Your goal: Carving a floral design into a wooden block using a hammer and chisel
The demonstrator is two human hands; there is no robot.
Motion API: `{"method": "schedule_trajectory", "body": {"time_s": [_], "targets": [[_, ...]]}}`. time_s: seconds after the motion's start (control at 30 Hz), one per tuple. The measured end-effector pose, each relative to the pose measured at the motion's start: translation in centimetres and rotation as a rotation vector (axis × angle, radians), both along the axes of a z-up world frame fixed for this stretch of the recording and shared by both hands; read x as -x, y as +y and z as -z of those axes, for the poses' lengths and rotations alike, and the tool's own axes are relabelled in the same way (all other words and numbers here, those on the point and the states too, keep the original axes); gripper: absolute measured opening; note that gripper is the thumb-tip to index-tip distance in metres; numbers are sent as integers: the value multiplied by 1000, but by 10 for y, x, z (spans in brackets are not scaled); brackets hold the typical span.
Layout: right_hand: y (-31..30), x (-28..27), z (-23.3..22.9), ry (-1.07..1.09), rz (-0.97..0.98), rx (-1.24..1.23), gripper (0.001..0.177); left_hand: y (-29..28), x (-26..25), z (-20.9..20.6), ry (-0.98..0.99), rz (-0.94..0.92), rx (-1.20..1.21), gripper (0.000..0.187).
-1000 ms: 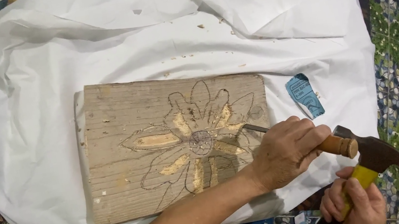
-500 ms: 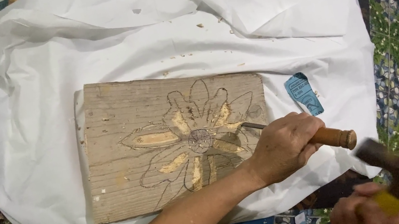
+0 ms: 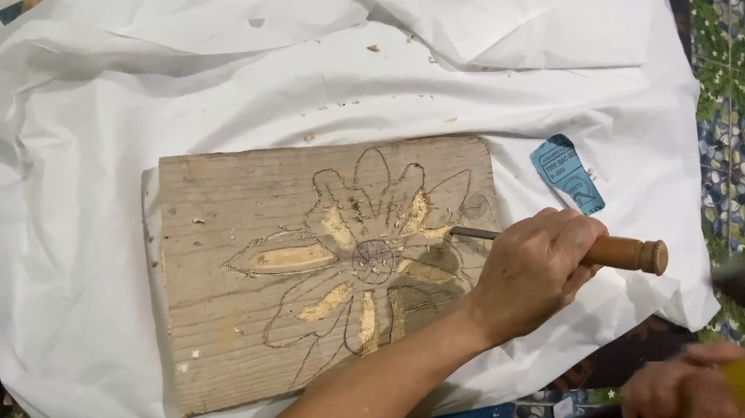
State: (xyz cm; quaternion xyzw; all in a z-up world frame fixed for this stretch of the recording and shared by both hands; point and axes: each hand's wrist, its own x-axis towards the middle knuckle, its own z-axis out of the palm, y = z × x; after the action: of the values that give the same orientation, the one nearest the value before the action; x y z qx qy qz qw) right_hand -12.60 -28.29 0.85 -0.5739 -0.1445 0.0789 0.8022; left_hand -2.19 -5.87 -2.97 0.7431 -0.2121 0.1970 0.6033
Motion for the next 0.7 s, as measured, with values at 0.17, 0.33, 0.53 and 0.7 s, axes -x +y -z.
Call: {"method": "schedule_trajectory", "body": {"time_s": [0.17,0.33,0.53,0.7], "targets": [[-20,25,31,205,426,283,34,-6,-3,4,1,-7,-32,24],[19,22,3,271,511,414,12,-5,1,-1,54,51,-20,21],[0,23,20,354,663,478,14,-14,5,5,-29,-20,-210,13],[-9,33,24,243,586,322,13,-18,7,9,-62,-36,-192,10]]}}
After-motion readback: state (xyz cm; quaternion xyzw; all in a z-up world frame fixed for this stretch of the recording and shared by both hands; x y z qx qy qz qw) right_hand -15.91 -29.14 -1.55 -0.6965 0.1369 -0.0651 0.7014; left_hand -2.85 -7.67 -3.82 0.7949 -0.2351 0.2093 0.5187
